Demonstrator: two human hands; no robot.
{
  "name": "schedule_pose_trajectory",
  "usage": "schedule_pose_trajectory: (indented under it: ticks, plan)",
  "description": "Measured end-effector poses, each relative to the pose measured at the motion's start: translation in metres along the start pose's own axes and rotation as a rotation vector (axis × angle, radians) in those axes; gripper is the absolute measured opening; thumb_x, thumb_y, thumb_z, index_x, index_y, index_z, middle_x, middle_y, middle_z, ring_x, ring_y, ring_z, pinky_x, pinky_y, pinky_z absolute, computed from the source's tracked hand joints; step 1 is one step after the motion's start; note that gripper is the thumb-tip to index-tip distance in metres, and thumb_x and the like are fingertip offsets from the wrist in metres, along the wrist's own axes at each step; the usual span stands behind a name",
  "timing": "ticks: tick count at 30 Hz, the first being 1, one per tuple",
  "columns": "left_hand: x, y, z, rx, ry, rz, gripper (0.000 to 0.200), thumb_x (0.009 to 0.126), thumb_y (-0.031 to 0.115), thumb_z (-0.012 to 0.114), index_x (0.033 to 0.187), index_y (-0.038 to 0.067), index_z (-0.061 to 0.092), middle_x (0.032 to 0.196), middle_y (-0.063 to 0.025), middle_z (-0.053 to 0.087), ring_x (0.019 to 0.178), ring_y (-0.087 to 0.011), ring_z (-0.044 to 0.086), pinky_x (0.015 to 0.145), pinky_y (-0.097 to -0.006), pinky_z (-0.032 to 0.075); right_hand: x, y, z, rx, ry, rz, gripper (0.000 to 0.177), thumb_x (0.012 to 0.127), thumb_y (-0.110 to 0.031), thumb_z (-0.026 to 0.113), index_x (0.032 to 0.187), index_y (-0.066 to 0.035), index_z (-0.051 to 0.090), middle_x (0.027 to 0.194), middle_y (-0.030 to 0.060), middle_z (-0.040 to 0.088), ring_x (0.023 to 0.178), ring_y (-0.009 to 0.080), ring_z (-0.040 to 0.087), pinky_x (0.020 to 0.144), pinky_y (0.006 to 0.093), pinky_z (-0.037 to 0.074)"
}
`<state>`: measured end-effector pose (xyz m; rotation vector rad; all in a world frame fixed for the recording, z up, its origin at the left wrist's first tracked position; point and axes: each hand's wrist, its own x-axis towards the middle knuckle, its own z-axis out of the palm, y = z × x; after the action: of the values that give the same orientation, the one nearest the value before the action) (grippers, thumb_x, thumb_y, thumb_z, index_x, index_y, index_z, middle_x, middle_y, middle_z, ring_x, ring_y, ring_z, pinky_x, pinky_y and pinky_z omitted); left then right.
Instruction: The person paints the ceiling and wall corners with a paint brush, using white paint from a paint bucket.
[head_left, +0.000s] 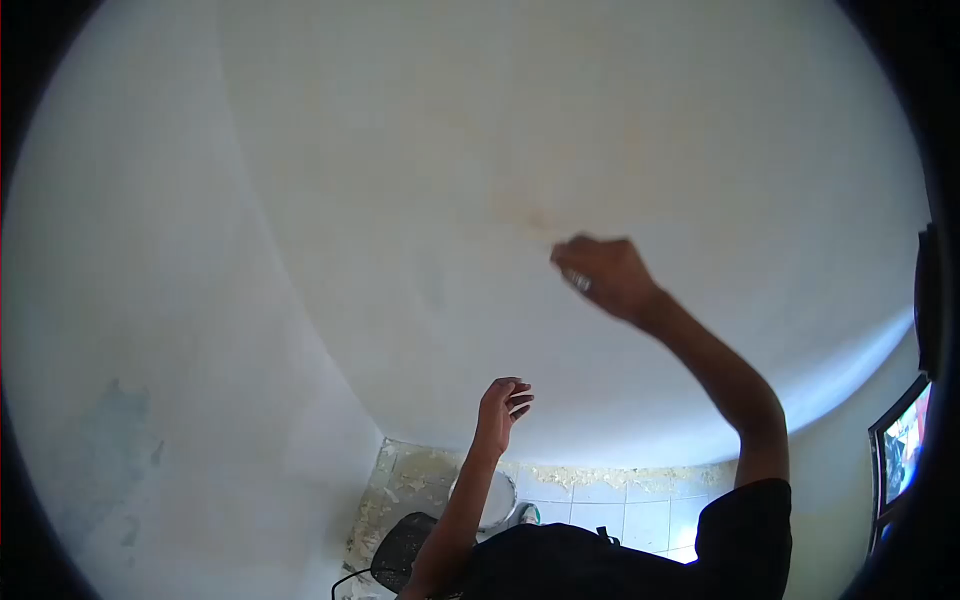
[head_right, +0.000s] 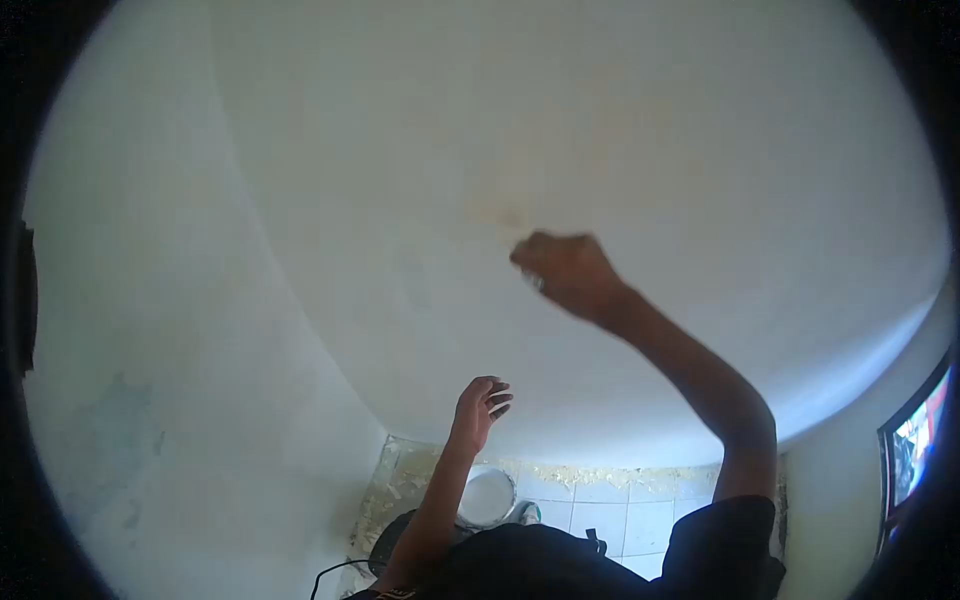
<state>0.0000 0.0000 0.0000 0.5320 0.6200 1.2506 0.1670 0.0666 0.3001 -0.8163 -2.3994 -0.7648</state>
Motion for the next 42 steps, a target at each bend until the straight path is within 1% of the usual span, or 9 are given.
schedule_pose_trajectory:
  ticks: [5, 9, 11, 13, 17, 19, 29, 35, 42]
  plan:
    - [-0.008, -0.006, 0.001, -0.034, 0.011, 0.019, 0.022, 0.088, 0.026, 0.059, 0.105, 0.012, 0.058, 0.106, -0.0072, 0.061, 0.100, -0.0231, 0.057, 0.090, -0.0402, 0.043, 0.051, 0.034, -0.078, -0.118, 0.392, -0.084, 0.016, 0.080, -0.001, 0.068, 0.095, -0.005, 0.066, 0.096, 0.0107, 0.068, 0.083, 0.0268, 0.068, 0.070, 0.0321, 0.057]
    - [-0.021, 0.001, -0.011, -0.010, 0.042, 0.007, 0.022, 0.088, 0.026, 0.059, 0.105, 0.012, 0.058, 0.106, -0.0072, 0.061, 0.101, -0.0230, 0.057, 0.090, -0.0401, 0.043, 0.058, 0.038, -0.086, -0.351, 0.689, -0.102, 0.019, 0.077, -0.006, 0.069, 0.094, -0.012, 0.065, 0.094, 0.0031, 0.067, 0.069, 0.0227, 0.066, 0.057, 0.0317, 0.055]
    - [-0.022, -0.001, -0.010, -0.004, 0.056, 0.012, 0.023, 0.088, 0.027, 0.059, 0.105, 0.012, 0.058, 0.106, -0.0071, 0.061, 0.101, -0.0231, 0.057, 0.090, -0.0405, 0.043, 0.042, 0.032, -0.059, -0.361, 0.459, 0.023, 0.015, 0.081, -0.011, 0.066, 0.096, -0.014, 0.065, 0.098, 0.0053, 0.067, 0.070, 0.0211, 0.067, 0.057, 0.0317, 0.055]
    - [-0.018, -0.003, -0.009, -0.008, 0.058, 0.019, 0.023, 0.088, 0.027, 0.059, 0.105, 0.012, 0.058, 0.106, -0.0073, 0.061, 0.101, -0.0233, 0.057, 0.090, -0.0409, 0.043, 0.017, 0.023, -0.004, -0.423, 0.348, -0.143, 0.018, 0.079, -0.012, 0.066, 0.096, -0.013, 0.062, 0.099, 0.0111, 0.065, 0.069, 0.0211, 0.066, 0.056, 0.0316, 0.055]
    - [-0.012, -0.004, -0.005, 0.004, 0.047, 0.022, 0.023, 0.087, 0.028, 0.060, 0.105, 0.012, 0.058, 0.107, -0.0075, 0.061, 0.101, -0.0240, 0.057, 0.091, -0.0418, 0.043, -0.008, -0.041, 0.043, 0.061, 0.352, -0.147, 0.019, 0.073, -0.011, 0.069, 0.088, -0.009, 0.059, 0.087, 0.0113, 0.064, 0.061, 0.0220, 0.064, 0.051, 0.0332, 0.053]
    - [-0.011, -0.002, -0.004, 0.007, 0.039, 0.028, 0.023, 0.087, 0.028, 0.060, 0.105, 0.013, 0.058, 0.107, -0.0075, 0.061, 0.101, -0.0241, 0.057, 0.091, -0.0418, 0.043, 0.000, -0.063, 0.041, 0.374, 0.214, 0.110, 0.016, 0.075, -0.005, 0.072, 0.089, -0.005, 0.064, 0.086, 0.0115, 0.066, 0.068, 0.0258, 0.066, 0.057, 0.0332, 0.054]
    - [-0.023, 0.002, -0.001, 0.028, 0.090, 0.061, 0.020, 0.091, 0.026, 0.054, 0.105, 0.011, 0.057, 0.105, -0.0069, 0.063, 0.098, -0.0215, 0.059, 0.088, -0.0391, 0.043, 0.079, -0.009, -0.006, 0.133, 0.779, 0.085, 0.014, 0.078, -0.005, 0.068, 0.091, -0.006, 0.065, 0.085, 0.0094, 0.066, 0.073, 0.0262, 0.066, 0.061, 0.0354, 0.053]
    - [-0.017, 0.003, 0.004, 0.025, 0.081, 0.065, 0.026, 0.088, 0.029, 0.060, 0.106, 0.011, 0.058, 0.107, -0.0082, 0.062, 0.102, -0.0245, 0.058, 0.091, -0.0419, 0.043, 0.067, -0.011, 0.021, 0.558, 0.298, 0.340, 0.011, 0.079, -0.004, 0.067, 0.090, -0.007, 0.065, 0.079, 0.0099, 0.065, 0.074, 0.0256, 0.065, 0.064, 0.0341, 0.052]
    - [-0.006, -0.003, 0.007, -0.007, 0.081, 0.055, 0.022, 0.088, 0.028, 0.060, 0.104, 0.012, 0.058, 0.107, -0.0075, 0.062, 0.102, -0.0241, 0.058, 0.091, -0.0421, 0.043, 0.056, 0.000, 0.027, 0.482, 0.723, 0.216, 0.009, 0.082, -0.007, 0.068, 0.091, -0.007, 0.067, 0.082, 0.0112, 0.067, 0.071, 0.0263, 0.066, 0.060, 0.0339, 0.053]
